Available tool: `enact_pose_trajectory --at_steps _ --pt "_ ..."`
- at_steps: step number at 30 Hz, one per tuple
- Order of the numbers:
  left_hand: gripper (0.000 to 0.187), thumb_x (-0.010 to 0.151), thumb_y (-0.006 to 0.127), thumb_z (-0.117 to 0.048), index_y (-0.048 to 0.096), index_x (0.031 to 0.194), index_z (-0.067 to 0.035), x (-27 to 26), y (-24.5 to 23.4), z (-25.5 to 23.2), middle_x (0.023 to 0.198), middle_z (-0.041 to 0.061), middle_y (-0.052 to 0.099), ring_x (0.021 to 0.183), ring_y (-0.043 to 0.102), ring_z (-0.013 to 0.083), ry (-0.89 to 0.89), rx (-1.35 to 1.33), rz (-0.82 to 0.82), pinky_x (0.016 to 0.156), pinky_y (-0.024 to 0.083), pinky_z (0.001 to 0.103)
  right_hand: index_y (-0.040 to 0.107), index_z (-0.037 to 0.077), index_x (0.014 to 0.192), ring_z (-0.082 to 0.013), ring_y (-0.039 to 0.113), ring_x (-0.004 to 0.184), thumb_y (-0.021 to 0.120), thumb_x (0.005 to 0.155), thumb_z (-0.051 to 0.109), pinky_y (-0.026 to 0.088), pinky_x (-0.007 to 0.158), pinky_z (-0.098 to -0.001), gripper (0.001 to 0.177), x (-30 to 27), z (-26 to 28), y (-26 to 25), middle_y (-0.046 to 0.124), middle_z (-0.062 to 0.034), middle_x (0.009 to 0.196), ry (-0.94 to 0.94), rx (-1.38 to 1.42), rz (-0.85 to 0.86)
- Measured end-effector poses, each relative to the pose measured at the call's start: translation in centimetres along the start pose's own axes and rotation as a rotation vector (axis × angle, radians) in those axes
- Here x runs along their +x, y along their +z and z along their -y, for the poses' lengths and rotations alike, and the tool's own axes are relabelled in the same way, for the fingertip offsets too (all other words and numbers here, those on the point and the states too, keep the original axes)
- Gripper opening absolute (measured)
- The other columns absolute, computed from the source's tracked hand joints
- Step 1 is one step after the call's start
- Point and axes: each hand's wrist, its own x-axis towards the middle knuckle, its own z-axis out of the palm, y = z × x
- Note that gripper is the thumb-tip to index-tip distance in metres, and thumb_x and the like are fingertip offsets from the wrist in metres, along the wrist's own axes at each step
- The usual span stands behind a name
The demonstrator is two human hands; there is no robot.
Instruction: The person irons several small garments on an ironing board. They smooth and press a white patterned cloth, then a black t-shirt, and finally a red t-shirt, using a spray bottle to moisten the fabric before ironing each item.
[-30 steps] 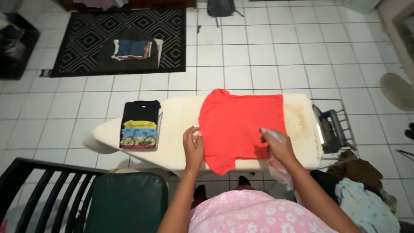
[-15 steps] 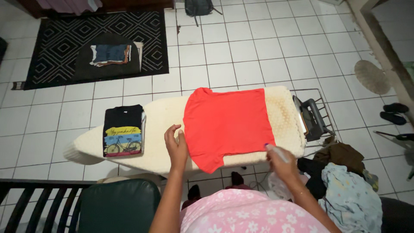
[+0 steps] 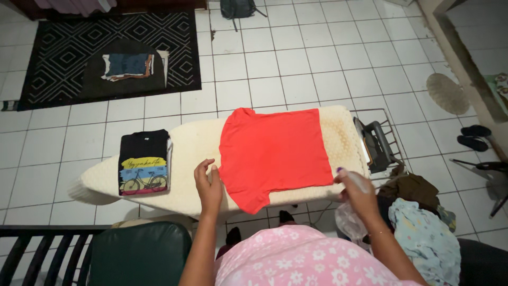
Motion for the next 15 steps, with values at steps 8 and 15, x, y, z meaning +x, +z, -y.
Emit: enact_pose_trajectory --at_steps 8,15 --pt "0.022 0.101 0.058 -0.014 0.063 0.120 -0.003 -0.2 -1.8 1.8 0.125 0.015 0.062 0.119 0.057 0.0308 0.092 0.069 -0.066 0.105 0.045 0.041 0.074 0.000 0.085 -0.0149 0.059 0.052 0.070 0.091 0.037 0.047 0.051 -0.0331 0.038 1.3 4.4 7.0 0.069 -0.0072 0.070 0.130 -0.074 0.131" --pt "0.021 0.100 0.059 -0.013 0.064 0.119 -0.003 -1.2 -4.4 3.1 0.121 0.016 0.063 0.119 0.058 0.0313 0.079 0.126 -0.137 0.104 0.045 0.041 0.061 0.002 0.118 -0.0112 0.063 0.080 0.070 0.098 0.027 0.052 0.067 -0.0277 0.033 7.9 7.9 21.3 0.062 -0.0043 0.095 -0.307 0.318 0.432"
